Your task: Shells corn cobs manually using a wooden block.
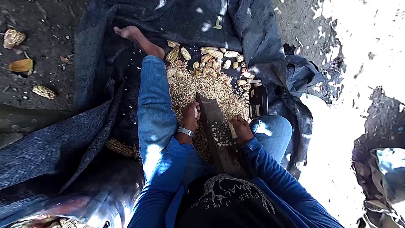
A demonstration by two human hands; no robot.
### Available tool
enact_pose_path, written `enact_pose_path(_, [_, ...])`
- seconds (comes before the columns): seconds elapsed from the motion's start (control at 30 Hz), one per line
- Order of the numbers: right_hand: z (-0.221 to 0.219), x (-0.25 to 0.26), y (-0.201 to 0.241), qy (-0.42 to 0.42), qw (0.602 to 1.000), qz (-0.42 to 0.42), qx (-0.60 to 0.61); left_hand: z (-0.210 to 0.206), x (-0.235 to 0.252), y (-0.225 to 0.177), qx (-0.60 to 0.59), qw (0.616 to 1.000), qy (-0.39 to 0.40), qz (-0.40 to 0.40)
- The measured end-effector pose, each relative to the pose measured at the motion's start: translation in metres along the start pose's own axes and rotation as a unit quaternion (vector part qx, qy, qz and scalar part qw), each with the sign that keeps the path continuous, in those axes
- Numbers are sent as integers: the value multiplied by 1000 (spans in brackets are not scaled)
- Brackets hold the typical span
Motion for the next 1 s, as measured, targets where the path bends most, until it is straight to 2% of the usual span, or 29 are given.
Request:
enact_pose_path(0.07, [-2, 6, 11, 59, 990, -81, 104, 5, 2, -1, -12, 1000, -17, -9])
enact_pose_path(0.1, [-2, 9, 14, 90, 983, -94, 131, 7, 3, -2, -12, 1000, -23, -16])
enact_pose_path(0.17, [-3, 10, 16, 132, 977, -76, 147, 7, 5, -3, -20, 999, -32, -20])
enact_pose_path(0.23, [-4, 9, 18, 129, 980, -62, 137, 6, 7, -2, -25, 999, -34, -16])
enact_pose_path(0.33, [-2, 5, 12, 72, 995, -47, 55, 3, 7, 1, -26, 999, -28, -2])
enact_pose_path(0.4, [2, -5, 2, 45, 991, 14, -123, 2, 6, 1, -27, 999, -23, 2])
enact_pose_path(0.43, [4, -13, -5, 45, 965, 59, -250, 3, 6, 1, -29, 999, -22, 3])
enact_pose_path(0.5, [2, -34, -22, 29, 874, 150, -461, 3, 6, -3, -38, 999, -25, 3])
enact_pose_path(0.57, [-3, -38, -34, 3, 777, 289, -559, 3, 9, -6, -47, 998, -30, -2])
enact_pose_path(0.6, [-6, -31, -35, -1, 741, 327, -586, 2, 8, -6, -43, 999, -27, -4])
enact_pose_path(0.63, [-11, -19, -35, -3, 722, 328, -609, 0, 6, -5, -35, 999, -22, -5])
enact_pose_path(0.67, [-16, -2, -33, 1, 724, 293, -625, -2, 4, -4, -28, 999, -16, -4])
enact_pose_path(0.73, [-26, 41, -26, 34, 749, 155, -644, -8, 5, 0, -24, 1000, -7, 2])
enact_pose_path(0.77, [-30, 63, -23, 54, 746, 89, -658, -10, 8, 3, -26, 1000, -6, 4])
enact_pose_path(0.8, [-33, 80, -22, 64, 740, 66, -666, -10, 9, 6, -24, 1000, -6, 6])
enact_pose_path(0.87, [-40, 93, -21, 63, 737, 101, -665, -3, 10, 9, -12, 1000, -13, 12])
enact_pose_path(0.9, [-39, 92, -21, 61, 748, 109, -652, 3, 9, 8, -7, 1000, -16, 18])
enact_pose_path(0.93, [-37, 88, -18, 58, 768, 94, -631, 7, 8, 6, -3, 1000, -9, 21])
enact_pose_path(1.0, [-29, 83, -12, 46, 842, 61, -534, 10, 9, -2, 7, 999, 34, 3])
Point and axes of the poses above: each hand's wrist, its own x-axis towards the middle knuckle, its own z-axis out of the back of the hand, y = z × x, the point moved 2 cm from there along x, towards the middle knuckle, and after that the axes turned 13 degrees about y, right-handed, at the moved point
